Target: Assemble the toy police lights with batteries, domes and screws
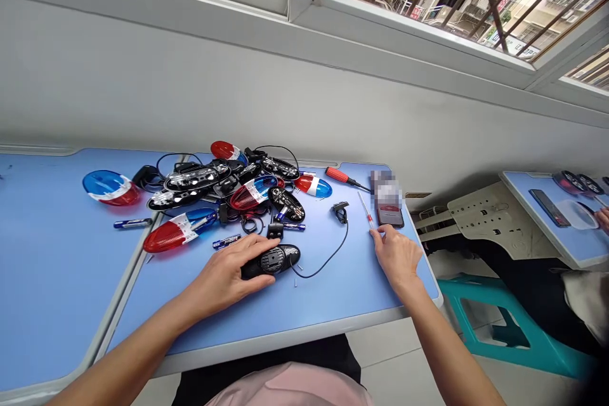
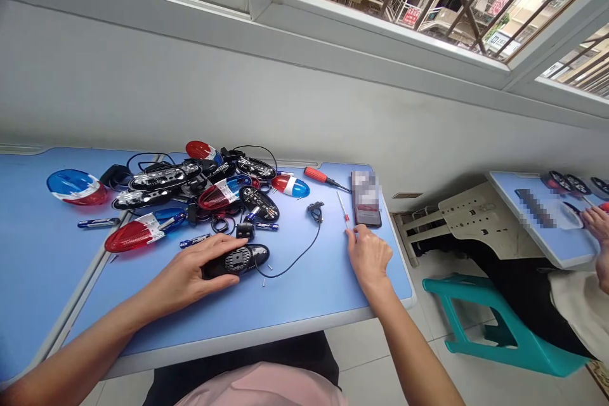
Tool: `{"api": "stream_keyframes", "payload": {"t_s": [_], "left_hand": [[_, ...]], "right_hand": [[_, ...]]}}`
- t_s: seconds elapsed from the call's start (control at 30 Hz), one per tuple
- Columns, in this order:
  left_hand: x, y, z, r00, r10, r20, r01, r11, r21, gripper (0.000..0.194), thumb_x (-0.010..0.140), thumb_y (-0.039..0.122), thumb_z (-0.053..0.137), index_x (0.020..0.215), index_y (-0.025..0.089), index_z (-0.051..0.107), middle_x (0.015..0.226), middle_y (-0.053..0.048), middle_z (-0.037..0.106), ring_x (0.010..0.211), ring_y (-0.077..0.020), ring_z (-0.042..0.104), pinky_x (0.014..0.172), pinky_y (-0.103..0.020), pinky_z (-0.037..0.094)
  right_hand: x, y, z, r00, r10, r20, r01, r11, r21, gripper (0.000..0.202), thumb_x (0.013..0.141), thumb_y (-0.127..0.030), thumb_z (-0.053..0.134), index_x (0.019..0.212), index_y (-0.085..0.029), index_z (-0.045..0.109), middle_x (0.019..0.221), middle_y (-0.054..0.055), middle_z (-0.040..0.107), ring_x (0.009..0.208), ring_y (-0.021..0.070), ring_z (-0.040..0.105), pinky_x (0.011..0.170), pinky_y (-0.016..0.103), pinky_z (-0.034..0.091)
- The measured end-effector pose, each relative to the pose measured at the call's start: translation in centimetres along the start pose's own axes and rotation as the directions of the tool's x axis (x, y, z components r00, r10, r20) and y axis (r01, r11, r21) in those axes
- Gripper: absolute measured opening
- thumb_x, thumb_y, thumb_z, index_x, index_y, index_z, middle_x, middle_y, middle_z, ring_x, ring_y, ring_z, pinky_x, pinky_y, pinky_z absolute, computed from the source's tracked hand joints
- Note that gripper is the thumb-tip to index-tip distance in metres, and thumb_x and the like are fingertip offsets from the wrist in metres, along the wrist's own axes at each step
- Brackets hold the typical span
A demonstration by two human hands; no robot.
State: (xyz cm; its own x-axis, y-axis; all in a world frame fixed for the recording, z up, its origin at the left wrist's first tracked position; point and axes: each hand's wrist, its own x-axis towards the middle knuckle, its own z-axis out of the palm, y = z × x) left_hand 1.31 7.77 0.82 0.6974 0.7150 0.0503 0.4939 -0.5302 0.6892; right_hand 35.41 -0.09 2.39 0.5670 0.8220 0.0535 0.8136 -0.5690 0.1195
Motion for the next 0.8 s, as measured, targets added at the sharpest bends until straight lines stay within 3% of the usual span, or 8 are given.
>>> {"api": "stream_keyframes", "payload": {"t_s": [0.23, 0.3, 0.37, 0.43, 0.5, 0.6, 0.7, 0.8], "left_hand": [[0.1, 0.3, -0.3, 1.0, -0.007, 0.015, 0.008, 1.0, -0.022, 0.053, 0.084, 0.039, 0.068, 0.135, 0.029, 0.057, 0.128, -0.006, 0.062, 0.112, -0.0271, 0.061, 0.095, -0.036, 0.049], [0.2, 0.5, -0.4, 1.0, -0.016, 0.021, 0.017, 0.999, -0.031, 0.053, 0.084, 0.035, 0.068, 0.135, 0.027, 0.057, 0.128, -0.007, 0.061, 0.113, -0.0272, 0.06, 0.096, -0.038, 0.049], [0.3, 0.8, -0.6, 1.0, -0.021, 0.021, 0.022, 0.999, -0.043, 0.053, 0.083, 0.033, 0.069, 0.134, 0.027, 0.057, 0.128, -0.008, 0.061, 0.112, -0.0268, 0.06, 0.096, -0.038, 0.048], [0.4, 1.0, -0.8, 1.0, -0.021, 0.021, 0.022, 0.998, -0.058, 0.053, 0.083, 0.032, 0.069, 0.134, 0.027, 0.057, 0.127, -0.008, 0.061, 0.111, -0.0262, 0.06, 0.096, -0.038, 0.048], [0.4, 1.2, -0.9, 1.0, -0.02, 0.022, 0.022, 0.997, -0.073, 0.053, 0.083, 0.031, 0.069, 0.134, 0.027, 0.058, 0.125, -0.008, 0.062, 0.109, -0.0257, 0.061, 0.096, -0.038, 0.048], [0.6, 1.3, -1.1, 0.999, -0.022, 0.027, 0.024, 0.996, -0.082, 0.054, 0.082, 0.03, 0.07, 0.134, 0.027, 0.058, 0.124, -0.007, 0.062, 0.109, -0.0257, 0.06, 0.096, -0.038, 0.048], [0.6, 1.3, -1.2, 0.999, -0.018, 0.034, 0.021, 0.997, -0.081, 0.054, 0.081, 0.028, 0.071, 0.133, 0.027, 0.058, 0.124, -0.007, 0.062, 0.11, -0.026, 0.06, 0.098, -0.039, 0.047], [0.7, 1.3, -1.1, 0.999, -0.007, 0.033, 0.009, 0.997, -0.083, 0.055, 0.081, 0.028, 0.071, 0.134, 0.027, 0.057, 0.124, -0.007, 0.061, 0.11, -0.0253, 0.059, 0.097, -0.039, 0.047]], "right_hand": [[-2.5, -0.7, 0.3, 0.988, -0.144, -0.048, 0.147, 0.987, 0.06, 0.023, 0.096, -0.036, 0.052, 0.09, -0.019, 0.067, 0.087, 0.005, 0.071, 0.065, 0.0139, 0.059, 0.054, 0.027, 0.014], [-3.0, -0.4, 0.3, 0.989, -0.137, -0.06, 0.139, 0.989, 0.04, 0.022, 0.095, -0.034, 0.053, 0.089, -0.018, 0.067, 0.079, 0.005, 0.071, 0.056, 0.0127, 0.055, 0.053, 0.028, 0.014], [-3.1, 0.5, -0.2, 0.982, -0.132, -0.133, 0.142, 0.988, 0.066, 0.024, 0.095, -0.036, 0.053, 0.09, -0.017, 0.067, 0.067, 0.003, 0.068, 0.048, 0.0121, 0.05, 0.052, 0.028, 0.016], [-3.1, 1.7, -1.2, 0.938, -0.147, -0.315, 0.213, 0.959, 0.187, 0.029, 0.095, -0.039, 0.05, 0.093, -0.016, 0.068, 0.064, 0.003, 0.065, 0.048, 0.012, 0.05, 0.052, 0.027, 0.025], [-3.2, 2.6, -2.7, 0.867, -0.116, -0.485, 0.326, 0.868, 0.375, 0.03, 0.093, -0.042, 0.053, 0.097, -0.016, 0.067, 0.072, 0.004, 0.066, 0.053, 0.0119, 0.053, 0.057, 0.026, 0.038], [-3.9, 2.4, -5.3, 0.882, -0.076, -0.466, 0.398, 0.65, 0.647, 0.017, 0.09, -0.035, 0.061, 0.099, -0.021, 0.066, 0.085, 0.004, 0.066, 0.065, 0.0138, 0.058, 0.061, 0.027, 0.046], [-4.5, 0.2, -7.1, 0.851, -0.304, -0.428, 0.524, 0.437, 0.731, 0.01, 0.091, -0.024, 0.06, 0.1, -0.023, 0.064, 0.088, 0.004, 0.065, 0.069, 0.0141, 0.06, 0.059, 0.026, 0.048], [-4.2, -2.3, -7.9, 0.711, -0.505, -0.49, 0.681, 0.32, 0.658, 0.013, 0.091, -0.015, 0.057, 0.099, -0.023, 0.062, 0.081, 0.002, 0.064, 0.062, 0.0119, 0.056, 0.053, 0.024, 0.046]]}}
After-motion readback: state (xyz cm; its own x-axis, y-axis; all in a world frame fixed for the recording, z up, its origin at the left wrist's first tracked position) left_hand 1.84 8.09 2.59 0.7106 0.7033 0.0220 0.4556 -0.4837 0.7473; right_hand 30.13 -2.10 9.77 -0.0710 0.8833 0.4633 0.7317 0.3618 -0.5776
